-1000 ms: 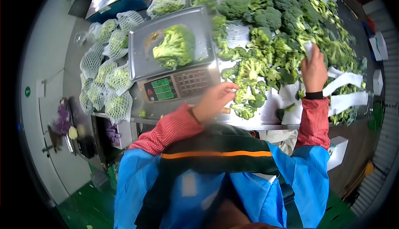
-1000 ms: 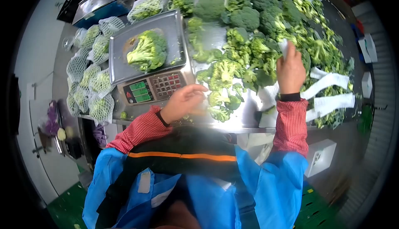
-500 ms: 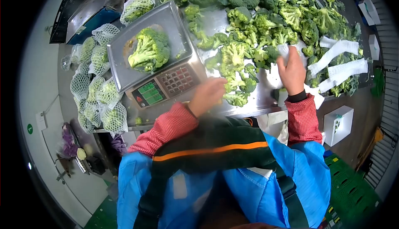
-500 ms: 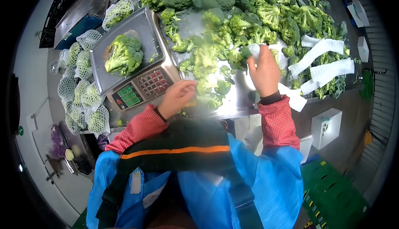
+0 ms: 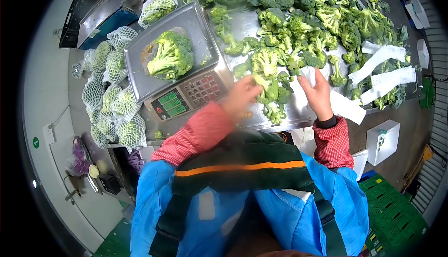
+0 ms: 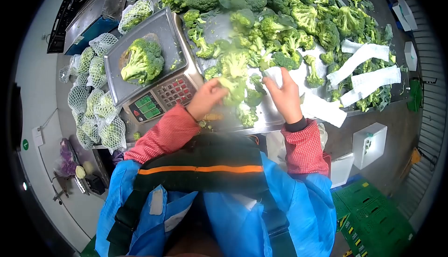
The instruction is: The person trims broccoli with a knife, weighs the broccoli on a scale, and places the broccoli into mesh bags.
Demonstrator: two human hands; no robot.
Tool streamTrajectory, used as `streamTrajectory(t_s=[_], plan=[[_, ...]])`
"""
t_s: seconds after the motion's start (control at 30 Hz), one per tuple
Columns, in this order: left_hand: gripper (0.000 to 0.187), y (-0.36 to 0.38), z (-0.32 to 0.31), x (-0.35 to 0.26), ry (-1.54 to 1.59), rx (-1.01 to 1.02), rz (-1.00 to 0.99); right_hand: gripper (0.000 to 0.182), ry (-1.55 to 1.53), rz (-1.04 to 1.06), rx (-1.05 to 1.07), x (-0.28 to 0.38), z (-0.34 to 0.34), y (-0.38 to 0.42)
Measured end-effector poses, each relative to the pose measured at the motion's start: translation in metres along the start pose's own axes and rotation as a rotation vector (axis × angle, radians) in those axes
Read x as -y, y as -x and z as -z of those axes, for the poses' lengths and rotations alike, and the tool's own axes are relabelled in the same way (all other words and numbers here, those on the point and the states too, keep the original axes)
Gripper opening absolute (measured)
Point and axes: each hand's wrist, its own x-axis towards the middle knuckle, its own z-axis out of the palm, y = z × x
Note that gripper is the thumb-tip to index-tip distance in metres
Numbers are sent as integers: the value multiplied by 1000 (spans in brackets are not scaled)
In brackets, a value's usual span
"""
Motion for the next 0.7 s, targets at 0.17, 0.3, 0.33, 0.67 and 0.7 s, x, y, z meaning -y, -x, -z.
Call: streamTrajectory(t_s=[0.17, 0.3, 0.33, 0.67, 0.7], plan=[[33, 22, 29, -14, 645, 102, -82, 27, -442, -209, 294, 30, -24, 5], [32, 38, 34, -27, 696, 95, -156, 40, -412, -109, 339, 58, -39, 2], [33, 40, 35, -28, 716, 105, -172, 47, -351, -14, 317, 62, -45, 1], [35, 54, 47, -30, 776, 35, -207, 67, -15, 158, 345, 109, -77, 2], [35, 53, 48, -28, 762, 30, -203, 63, -22, 124, 356, 109, -78, 2]])
